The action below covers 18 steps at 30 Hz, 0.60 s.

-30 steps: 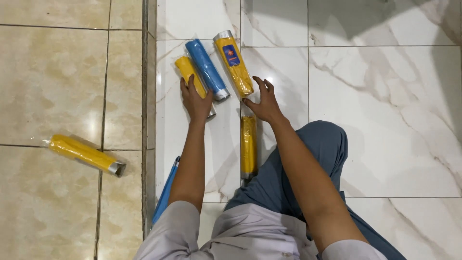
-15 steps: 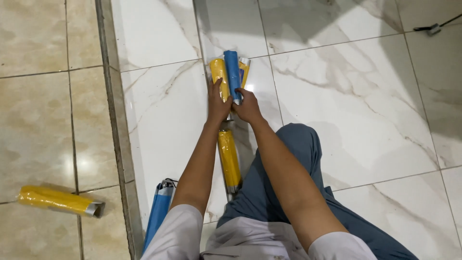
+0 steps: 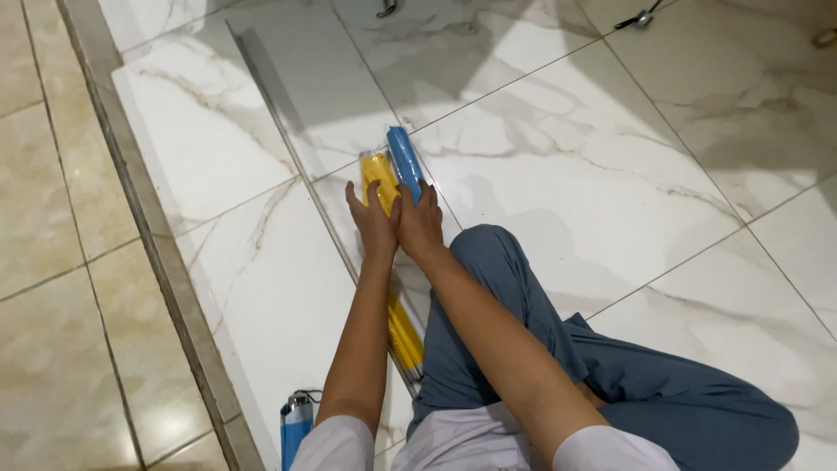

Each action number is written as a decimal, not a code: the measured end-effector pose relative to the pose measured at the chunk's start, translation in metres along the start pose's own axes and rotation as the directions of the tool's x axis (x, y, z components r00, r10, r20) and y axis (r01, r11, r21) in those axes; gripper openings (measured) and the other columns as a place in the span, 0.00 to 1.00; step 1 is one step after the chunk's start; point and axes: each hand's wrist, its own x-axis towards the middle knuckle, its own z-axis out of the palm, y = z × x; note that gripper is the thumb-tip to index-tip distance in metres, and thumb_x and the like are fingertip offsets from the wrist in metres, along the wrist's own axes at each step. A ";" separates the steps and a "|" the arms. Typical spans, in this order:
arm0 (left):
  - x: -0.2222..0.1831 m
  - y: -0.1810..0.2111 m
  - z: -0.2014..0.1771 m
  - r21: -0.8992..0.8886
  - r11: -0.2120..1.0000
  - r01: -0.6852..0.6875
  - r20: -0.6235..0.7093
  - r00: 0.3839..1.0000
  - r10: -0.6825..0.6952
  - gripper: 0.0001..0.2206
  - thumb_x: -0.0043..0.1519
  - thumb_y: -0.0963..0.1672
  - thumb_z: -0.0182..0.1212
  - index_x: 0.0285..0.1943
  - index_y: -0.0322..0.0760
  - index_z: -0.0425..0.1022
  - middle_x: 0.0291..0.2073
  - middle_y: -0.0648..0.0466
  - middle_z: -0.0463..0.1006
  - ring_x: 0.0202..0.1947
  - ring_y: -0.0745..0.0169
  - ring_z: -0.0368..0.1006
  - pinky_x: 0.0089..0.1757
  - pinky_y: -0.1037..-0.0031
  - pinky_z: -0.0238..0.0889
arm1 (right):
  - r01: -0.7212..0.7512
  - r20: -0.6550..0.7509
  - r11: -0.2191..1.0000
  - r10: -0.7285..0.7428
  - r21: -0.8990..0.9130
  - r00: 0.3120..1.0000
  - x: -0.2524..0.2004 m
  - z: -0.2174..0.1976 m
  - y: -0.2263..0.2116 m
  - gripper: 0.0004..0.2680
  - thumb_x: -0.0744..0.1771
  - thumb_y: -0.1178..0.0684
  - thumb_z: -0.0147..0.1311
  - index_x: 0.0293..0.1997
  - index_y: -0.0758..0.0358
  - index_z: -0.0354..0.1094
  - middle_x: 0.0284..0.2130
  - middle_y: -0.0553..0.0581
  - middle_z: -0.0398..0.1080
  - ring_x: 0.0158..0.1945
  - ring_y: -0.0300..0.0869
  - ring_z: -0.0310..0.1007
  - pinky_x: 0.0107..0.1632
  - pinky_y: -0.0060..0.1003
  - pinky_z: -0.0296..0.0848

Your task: Unpacking umbrellas from plastic sleeves and using a dial gauge to inspect the frame of an opened umbrella.

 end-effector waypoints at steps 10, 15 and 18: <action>-0.020 0.003 0.033 0.001 0.798 -0.602 0.065 0.797 0.601 0.08 0.58 0.39 0.54 0.46 0.34 0.70 0.42 0.47 0.66 0.39 0.46 0.73 0.42 0.66 0.72 | 0.202 -0.411 0.934 -0.067 0.293 0.909 -0.043 -0.036 0.009 0.16 0.64 0.69 0.36 0.58 0.64 0.55 0.57 0.74 0.49 0.63 0.69 0.50 0.61 0.58 0.60; -0.045 0.029 0.050 -0.125 0.801 -0.585 0.210 0.774 0.598 0.08 0.60 0.38 0.48 0.44 0.31 0.72 0.34 0.44 0.76 0.28 0.53 0.77 0.32 0.67 0.72 | 0.277 -0.524 0.859 -0.012 0.430 0.852 -0.068 -0.064 0.006 0.16 0.65 0.68 0.34 0.58 0.63 0.55 0.56 0.69 0.53 0.64 0.62 0.52 0.59 0.57 0.62; -0.064 0.049 0.056 -0.136 0.805 -0.578 0.330 0.739 0.587 0.08 0.61 0.38 0.48 0.46 0.31 0.70 0.33 0.40 0.76 0.29 0.46 0.77 0.34 0.62 0.71 | 0.270 -0.547 0.867 0.002 0.418 0.837 -0.083 -0.085 0.019 0.14 0.65 0.67 0.38 0.56 0.65 0.57 0.56 0.70 0.52 0.63 0.64 0.55 0.57 0.55 0.66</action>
